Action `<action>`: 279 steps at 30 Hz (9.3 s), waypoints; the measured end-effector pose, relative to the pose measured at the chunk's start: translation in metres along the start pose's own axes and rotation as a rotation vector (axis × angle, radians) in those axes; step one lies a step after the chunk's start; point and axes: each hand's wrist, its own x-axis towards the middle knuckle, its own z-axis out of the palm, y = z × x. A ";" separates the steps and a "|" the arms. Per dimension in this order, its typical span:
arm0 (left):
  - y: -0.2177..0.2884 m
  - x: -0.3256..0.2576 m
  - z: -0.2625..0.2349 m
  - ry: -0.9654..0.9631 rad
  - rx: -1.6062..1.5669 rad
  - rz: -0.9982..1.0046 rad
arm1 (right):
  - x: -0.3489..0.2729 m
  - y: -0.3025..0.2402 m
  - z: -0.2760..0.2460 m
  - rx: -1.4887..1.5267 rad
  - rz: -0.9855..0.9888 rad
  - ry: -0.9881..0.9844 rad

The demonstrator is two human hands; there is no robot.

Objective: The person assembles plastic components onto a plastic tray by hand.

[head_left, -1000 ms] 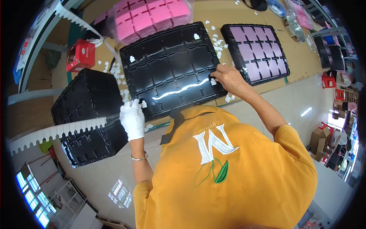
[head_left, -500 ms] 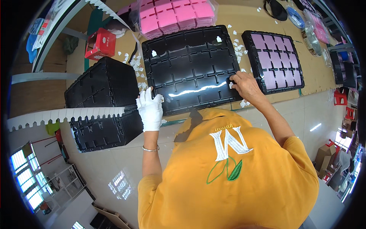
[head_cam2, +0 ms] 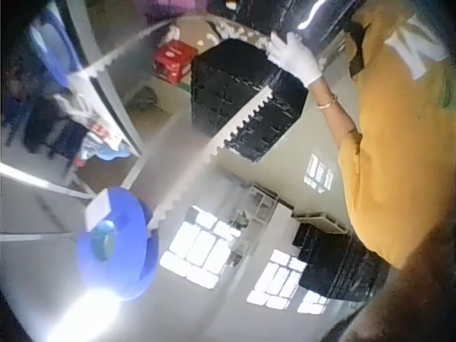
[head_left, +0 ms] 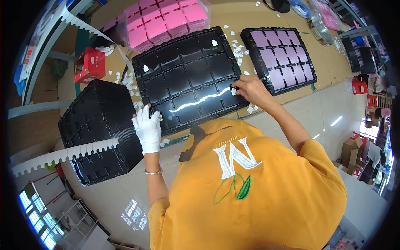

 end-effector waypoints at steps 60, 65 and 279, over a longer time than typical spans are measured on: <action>-0.003 0.002 0.005 0.006 -0.058 -0.036 | -0.013 0.003 0.024 -0.222 -0.252 0.287; -0.005 -0.003 -0.002 -0.041 -0.097 -0.068 | 0.009 0.029 0.014 0.035 0.087 0.641; -0.245 0.419 0.132 0.649 -1.455 -0.723 | 0.166 0.113 -0.028 0.567 0.492 0.713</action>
